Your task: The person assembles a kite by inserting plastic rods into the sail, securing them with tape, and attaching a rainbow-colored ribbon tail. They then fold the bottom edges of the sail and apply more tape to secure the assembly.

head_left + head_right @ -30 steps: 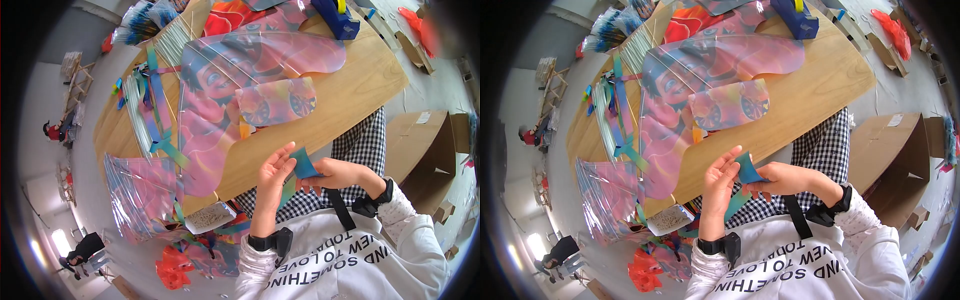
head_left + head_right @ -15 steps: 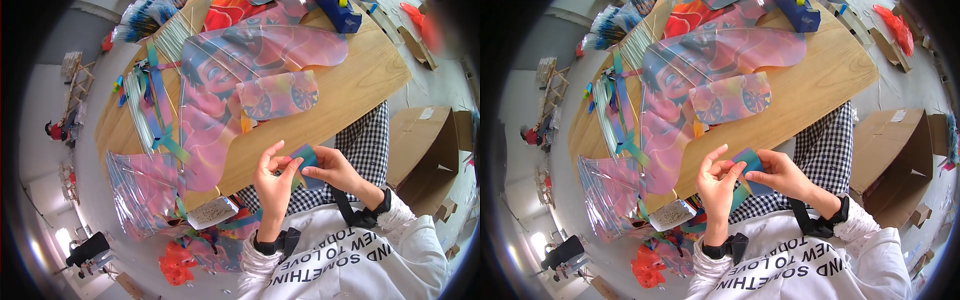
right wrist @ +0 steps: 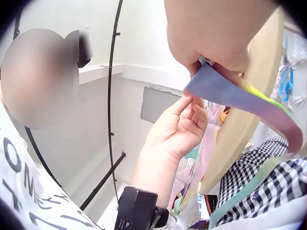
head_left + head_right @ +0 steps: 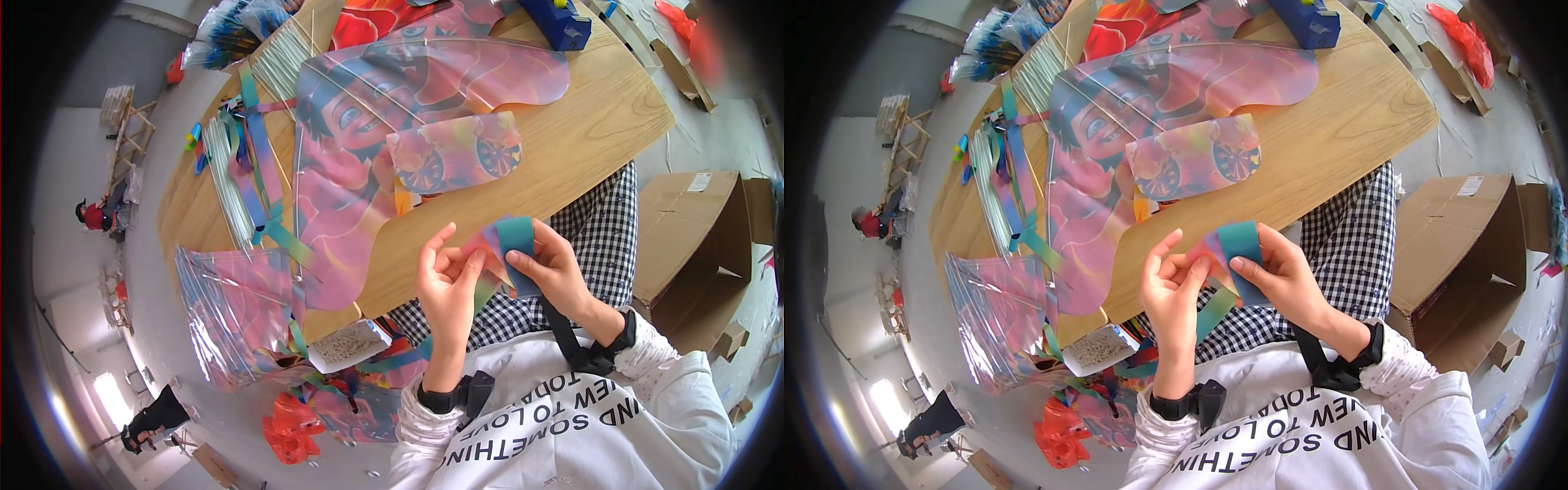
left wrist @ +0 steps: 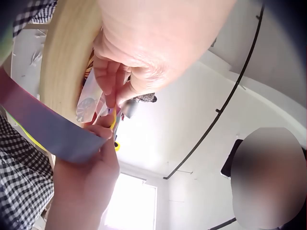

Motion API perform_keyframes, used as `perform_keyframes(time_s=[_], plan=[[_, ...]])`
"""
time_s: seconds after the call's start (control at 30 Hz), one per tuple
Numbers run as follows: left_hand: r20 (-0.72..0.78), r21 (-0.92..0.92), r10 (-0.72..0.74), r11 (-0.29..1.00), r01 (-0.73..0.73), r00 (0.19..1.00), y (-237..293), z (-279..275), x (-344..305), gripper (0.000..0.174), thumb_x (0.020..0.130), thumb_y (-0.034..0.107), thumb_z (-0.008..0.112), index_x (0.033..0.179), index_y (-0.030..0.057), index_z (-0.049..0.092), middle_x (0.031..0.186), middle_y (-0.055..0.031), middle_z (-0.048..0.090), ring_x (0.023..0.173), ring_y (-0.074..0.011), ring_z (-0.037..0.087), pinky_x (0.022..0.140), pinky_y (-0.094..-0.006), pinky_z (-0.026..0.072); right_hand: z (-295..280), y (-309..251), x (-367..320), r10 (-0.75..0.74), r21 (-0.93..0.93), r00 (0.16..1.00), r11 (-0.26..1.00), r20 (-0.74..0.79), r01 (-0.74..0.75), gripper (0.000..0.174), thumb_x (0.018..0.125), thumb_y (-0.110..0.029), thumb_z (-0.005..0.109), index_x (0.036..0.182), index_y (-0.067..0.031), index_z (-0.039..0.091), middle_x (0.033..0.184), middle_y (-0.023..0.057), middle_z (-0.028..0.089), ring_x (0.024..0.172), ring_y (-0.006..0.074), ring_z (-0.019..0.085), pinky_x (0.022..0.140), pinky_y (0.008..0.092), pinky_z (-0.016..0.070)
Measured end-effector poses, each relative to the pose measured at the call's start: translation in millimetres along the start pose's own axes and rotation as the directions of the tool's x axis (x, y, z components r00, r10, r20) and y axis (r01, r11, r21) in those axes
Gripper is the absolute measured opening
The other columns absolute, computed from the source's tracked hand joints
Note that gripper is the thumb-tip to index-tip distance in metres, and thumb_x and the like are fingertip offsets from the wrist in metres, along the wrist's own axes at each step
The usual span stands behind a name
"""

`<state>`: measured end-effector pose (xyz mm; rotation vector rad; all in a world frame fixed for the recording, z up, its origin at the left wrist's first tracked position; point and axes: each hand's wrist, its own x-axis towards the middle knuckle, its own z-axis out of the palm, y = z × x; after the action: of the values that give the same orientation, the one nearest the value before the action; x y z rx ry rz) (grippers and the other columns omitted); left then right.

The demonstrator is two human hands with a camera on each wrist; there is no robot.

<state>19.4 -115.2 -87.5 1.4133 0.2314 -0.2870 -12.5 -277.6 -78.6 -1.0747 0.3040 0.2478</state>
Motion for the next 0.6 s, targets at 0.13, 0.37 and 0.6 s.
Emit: perform_keyframes(time_s=[0.13,0.37,0.6], plan=[[-0.052,0.463,0.280,0.857,-0.225,0.959,-10,-2,34,0.038,0.093,0.009,0.070,0.126,0.0012,0.054,0.103,-0.0097,0.068,0.096,-0.0167,0.066,0.081,-0.0310,0.0528,-8,3,1,-0.051,-0.083,0.996,0.995,-0.068,0.045,0.027,0.100,-0.006,0.060,0.126,0.0002,0.056,0.107,0.0073,0.069,0.077,0.0106,0.067,0.061,0.0251,0.0602],[-0.225,0.688,0.434,0.705,-0.173,0.873,-22,-31,119,0.037,0.089,0.018,0.073,0.118,0.0022,0.056,0.110,-0.0115,0.067,0.094,-0.0204,0.064,0.081,-0.0345,0.0504,-30,7,-3,-0.102,-0.071,0.980,0.993,-0.172,0.091,0.022,0.099,-0.006,0.062,0.120,-0.0009,0.060,0.101,0.0051,0.071,0.074,0.0087,0.067,0.058,0.0225,0.0573],[-0.169,0.754,0.497,0.622,-0.213,0.851,-12,-18,135,0.041,0.085,0.014,0.077,0.117,0.0014,0.057,0.100,-0.0068,0.071,0.082,-0.0186,0.065,0.077,-0.0333,0.0514,-39,10,4,-0.092,-0.099,0.983,0.992,-0.158,0.077,0.021,0.099,-0.006,0.062,0.119,-0.0010,0.061,0.104,0.0044,0.071,0.084,0.0078,0.067,0.069,0.0214,0.0572]])
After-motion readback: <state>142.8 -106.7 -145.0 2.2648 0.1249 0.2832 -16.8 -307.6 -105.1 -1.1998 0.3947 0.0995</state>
